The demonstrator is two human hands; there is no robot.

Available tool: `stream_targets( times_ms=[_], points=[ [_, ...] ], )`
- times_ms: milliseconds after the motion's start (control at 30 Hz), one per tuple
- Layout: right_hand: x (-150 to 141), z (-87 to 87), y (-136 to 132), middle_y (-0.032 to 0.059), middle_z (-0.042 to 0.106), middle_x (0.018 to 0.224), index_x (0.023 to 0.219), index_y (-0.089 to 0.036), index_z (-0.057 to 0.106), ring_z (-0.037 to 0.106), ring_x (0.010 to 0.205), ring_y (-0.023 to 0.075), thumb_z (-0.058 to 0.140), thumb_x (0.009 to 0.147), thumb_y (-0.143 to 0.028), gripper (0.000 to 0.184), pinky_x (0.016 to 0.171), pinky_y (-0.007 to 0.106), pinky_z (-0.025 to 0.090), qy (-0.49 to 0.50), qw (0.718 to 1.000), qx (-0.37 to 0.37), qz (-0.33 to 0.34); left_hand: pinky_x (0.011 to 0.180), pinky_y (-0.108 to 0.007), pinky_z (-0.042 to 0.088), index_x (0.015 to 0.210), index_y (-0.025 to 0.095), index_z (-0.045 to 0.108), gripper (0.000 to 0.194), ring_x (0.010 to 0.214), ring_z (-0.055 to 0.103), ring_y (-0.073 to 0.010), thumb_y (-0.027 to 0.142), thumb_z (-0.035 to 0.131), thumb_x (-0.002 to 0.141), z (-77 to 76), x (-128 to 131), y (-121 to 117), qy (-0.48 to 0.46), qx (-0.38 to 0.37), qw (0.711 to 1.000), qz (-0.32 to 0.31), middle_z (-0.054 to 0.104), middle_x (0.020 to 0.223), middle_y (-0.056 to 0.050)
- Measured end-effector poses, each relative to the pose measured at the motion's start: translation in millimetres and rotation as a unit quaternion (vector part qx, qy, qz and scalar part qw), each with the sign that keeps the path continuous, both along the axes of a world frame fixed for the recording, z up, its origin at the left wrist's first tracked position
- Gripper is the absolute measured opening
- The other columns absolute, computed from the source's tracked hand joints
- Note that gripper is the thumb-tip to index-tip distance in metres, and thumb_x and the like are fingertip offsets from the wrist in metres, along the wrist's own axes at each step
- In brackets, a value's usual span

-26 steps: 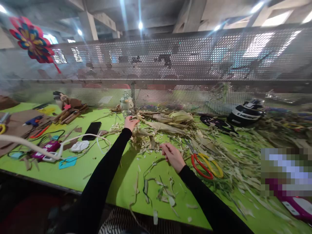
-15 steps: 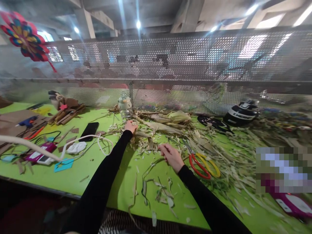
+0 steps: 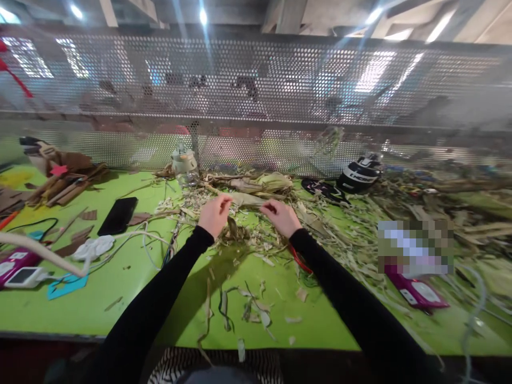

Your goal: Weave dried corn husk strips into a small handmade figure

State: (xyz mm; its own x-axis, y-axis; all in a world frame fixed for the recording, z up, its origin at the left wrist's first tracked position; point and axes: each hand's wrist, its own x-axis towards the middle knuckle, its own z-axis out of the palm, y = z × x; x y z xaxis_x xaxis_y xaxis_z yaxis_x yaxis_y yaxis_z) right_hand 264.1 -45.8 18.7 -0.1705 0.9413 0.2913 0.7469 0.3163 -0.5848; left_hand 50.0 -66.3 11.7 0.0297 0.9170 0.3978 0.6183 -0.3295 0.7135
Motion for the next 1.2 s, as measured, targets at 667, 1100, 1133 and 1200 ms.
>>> stream_targets(
  times_ms=[667,1100,1133,1200],
  points=[
    [-37.4,-8.0,75.6,0.0155,0.067,0.102,0.094,-0.015,0.066,0.057,0.098,0.0266,0.054,0.082,-0.024,0.020,0.082,0.035,0.040,-0.351,0.936,0.022,0.025,0.074,-0.030,0.043,0.084,0.019,0.066,0.016,0.075,0.060,-0.0194,0.024,0.051,0.082,-6.6,7.1,-3.9,0.020,-0.074,0.991,-0.112,0.068,0.082,-0.005],
    [-25.0,97.5,35.1,0.0021,0.067,0.072,0.086,-0.017,0.065,0.054,0.060,0.0130,0.041,0.089,-0.041,0.034,0.059,0.024,0.040,-0.181,0.977,0.072,0.089,0.064,-0.035,0.052,0.095,0.014,0.058,0.035,0.062,0.062,-0.0174,0.044,0.061,0.077,-2.9,10.7,28.7,-0.390,-0.291,0.865,-0.122,0.063,0.074,-0.008],
    [-25.7,101.6,24.1,0.0021,0.066,0.071,0.086,-0.017,0.065,0.053,0.059,0.0128,0.043,0.088,-0.043,0.034,0.058,0.024,0.039,-0.145,0.980,0.070,0.117,0.064,-0.035,0.053,0.094,0.014,0.058,0.039,0.065,0.063,-0.0184,0.048,0.063,0.075,-0.3,13.6,27.9,-0.418,-0.292,0.850,-0.133,0.064,0.077,-0.010],
    [-26.8,107.0,3.2,0.0025,0.066,0.074,0.087,-0.017,0.065,0.054,0.062,0.0130,0.045,0.087,-0.044,0.033,0.059,0.024,0.040,-0.106,0.976,0.051,0.182,0.067,-0.032,0.052,0.095,0.015,0.059,0.040,0.074,0.064,-0.0185,0.048,0.065,0.073,4.4,19.9,24.7,-0.476,-0.272,0.822,-0.152,0.066,0.086,-0.011]
  ],
)
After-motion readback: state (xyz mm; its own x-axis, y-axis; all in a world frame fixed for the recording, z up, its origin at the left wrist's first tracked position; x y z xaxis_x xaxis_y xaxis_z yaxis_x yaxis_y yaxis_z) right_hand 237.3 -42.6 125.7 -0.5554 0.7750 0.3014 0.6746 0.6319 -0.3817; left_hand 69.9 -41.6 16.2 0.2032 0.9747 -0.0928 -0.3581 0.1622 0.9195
